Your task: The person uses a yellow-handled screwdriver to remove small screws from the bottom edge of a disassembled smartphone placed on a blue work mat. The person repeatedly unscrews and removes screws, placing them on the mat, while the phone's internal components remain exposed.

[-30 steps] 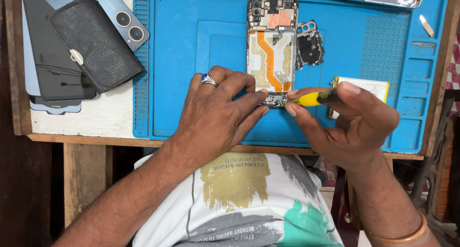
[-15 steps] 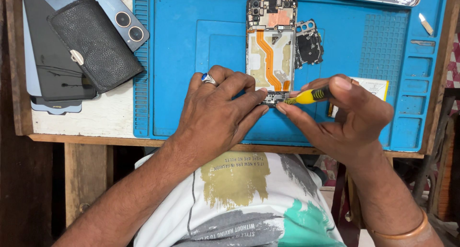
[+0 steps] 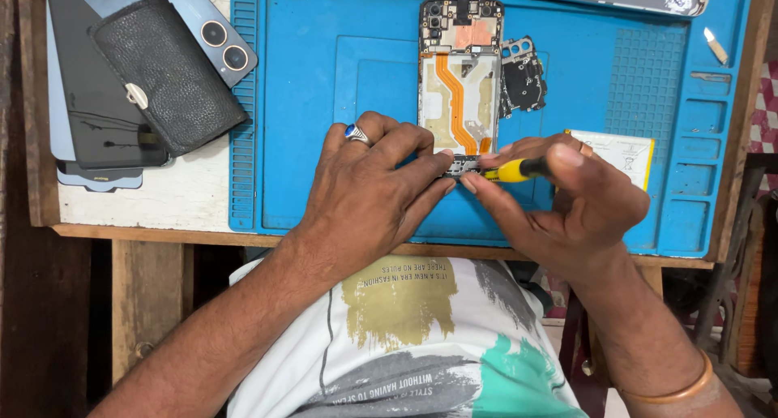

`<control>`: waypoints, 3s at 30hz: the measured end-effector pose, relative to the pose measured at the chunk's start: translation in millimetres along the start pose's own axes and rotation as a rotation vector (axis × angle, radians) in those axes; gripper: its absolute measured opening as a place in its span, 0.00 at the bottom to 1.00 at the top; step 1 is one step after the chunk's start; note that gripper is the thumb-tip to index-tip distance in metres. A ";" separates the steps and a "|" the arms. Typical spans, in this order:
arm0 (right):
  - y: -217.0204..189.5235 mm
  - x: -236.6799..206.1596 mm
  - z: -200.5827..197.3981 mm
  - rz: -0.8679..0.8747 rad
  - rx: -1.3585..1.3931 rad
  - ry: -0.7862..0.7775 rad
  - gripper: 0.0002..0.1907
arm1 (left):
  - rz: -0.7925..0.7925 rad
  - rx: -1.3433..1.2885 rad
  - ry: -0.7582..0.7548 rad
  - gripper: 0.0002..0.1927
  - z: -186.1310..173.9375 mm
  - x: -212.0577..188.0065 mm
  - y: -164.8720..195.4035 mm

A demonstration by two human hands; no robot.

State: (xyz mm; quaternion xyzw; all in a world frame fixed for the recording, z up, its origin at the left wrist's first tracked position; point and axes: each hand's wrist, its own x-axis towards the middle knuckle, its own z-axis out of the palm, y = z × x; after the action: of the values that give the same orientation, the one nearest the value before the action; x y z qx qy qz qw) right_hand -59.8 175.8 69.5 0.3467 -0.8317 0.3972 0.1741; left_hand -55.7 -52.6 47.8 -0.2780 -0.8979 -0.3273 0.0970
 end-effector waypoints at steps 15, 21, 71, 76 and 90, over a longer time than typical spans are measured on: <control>12.4 -6.4 -4.9 0.059 0.109 -0.090 0.46 | -0.079 -0.190 0.099 0.13 -0.5 1.9 -10.3; 4.4 -6.6 -2.6 0.007 0.009 -0.029 0.47 | -0.102 -0.187 0.227 0.09 -10.0 -1.7 -4.6; -10.6 27.5 34.3 0.768 0.743 0.196 0.55 | -0.090 -0.279 0.063 0.17 -33.4 -36.3 -34.2; -11.6 31.7 34.6 0.785 0.725 0.163 0.54 | -0.067 -0.266 0.088 0.13 -30.2 -36.9 -29.6; -12.2 16.0 31.1 0.478 0.446 0.058 0.48 | -0.050 -0.256 0.107 0.08 -27.5 -38.8 -32.3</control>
State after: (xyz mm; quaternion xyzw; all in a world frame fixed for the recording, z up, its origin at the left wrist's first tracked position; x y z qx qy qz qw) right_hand -62.7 139.0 65.8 0.1596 -0.7768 0.6089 0.0194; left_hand -42.0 -107.5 37.9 -0.2479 -0.8490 -0.4558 0.1002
